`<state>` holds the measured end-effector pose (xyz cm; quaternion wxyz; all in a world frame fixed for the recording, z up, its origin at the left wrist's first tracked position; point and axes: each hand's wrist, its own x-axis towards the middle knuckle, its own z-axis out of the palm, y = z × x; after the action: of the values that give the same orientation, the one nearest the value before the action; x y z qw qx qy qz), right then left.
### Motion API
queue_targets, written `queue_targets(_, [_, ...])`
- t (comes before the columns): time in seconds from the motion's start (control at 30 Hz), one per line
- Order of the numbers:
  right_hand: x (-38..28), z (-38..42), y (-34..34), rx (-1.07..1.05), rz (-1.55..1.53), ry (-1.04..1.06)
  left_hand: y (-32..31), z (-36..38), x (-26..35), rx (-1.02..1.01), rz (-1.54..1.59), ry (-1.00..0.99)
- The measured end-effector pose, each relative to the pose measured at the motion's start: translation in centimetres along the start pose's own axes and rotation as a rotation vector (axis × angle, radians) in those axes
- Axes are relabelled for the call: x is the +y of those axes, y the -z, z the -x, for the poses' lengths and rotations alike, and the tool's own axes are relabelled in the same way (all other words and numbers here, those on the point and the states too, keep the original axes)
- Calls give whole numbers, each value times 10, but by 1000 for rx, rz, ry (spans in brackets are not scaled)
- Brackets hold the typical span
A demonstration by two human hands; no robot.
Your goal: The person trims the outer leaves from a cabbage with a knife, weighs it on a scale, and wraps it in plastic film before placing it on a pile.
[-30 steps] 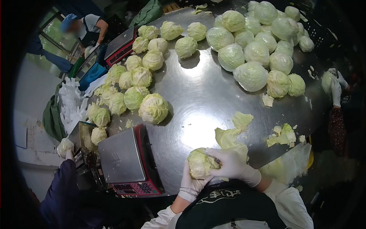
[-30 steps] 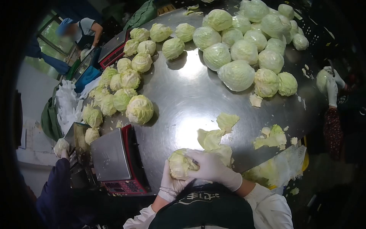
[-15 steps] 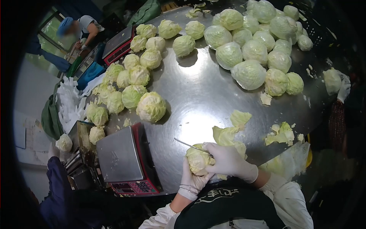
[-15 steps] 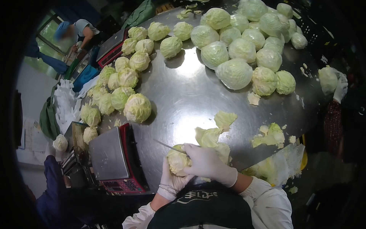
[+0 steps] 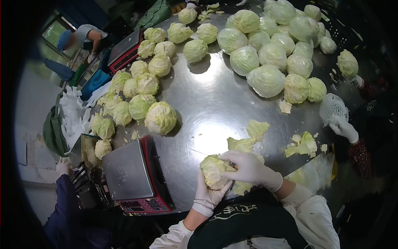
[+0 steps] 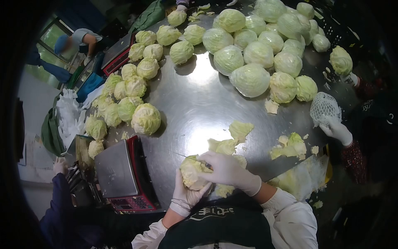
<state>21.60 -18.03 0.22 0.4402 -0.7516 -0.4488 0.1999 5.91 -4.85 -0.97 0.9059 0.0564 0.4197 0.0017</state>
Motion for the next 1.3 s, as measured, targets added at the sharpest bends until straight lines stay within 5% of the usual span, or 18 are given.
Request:
queue_targets(0.27, [19, -4, 2, -68, 122, -44, 3, -5, -4, 80, -33, -7])
queue_targets(0.37, [48, -9, 14, 107, 75, -307, 6, -3, 4, 84, -39, 19])
queue_targets(0.47, [29, 4, 20, 59, -11, -268, 10, -5, 4, 66, -23, 28])
queue_targets(0.53, [9, 9, 20, -35, -30, 101, 9, -7, 3, 52, -38, 22])
queue_targets(0.87, [28, -4, 25, -216, 70, 222, 16, -11, 13, 19, -36, 92])
queue_targets(1.07, [38, -13, 34, -432, -18, 79, 23, -11, 13, 19, -11, 101])
queue_targets(1.17, [38, -19, 45, -212, -192, -25, 24, -7, 15, 2, -48, 91])
queue_targets(1.23, [49, -19, 56, -25, -331, -493, 31, -3, 19, -31, -75, 101])
queue_targets(1.3, [66, -20, 56, 50, -89, -427, 40, 0, 21, -65, -187, 101])
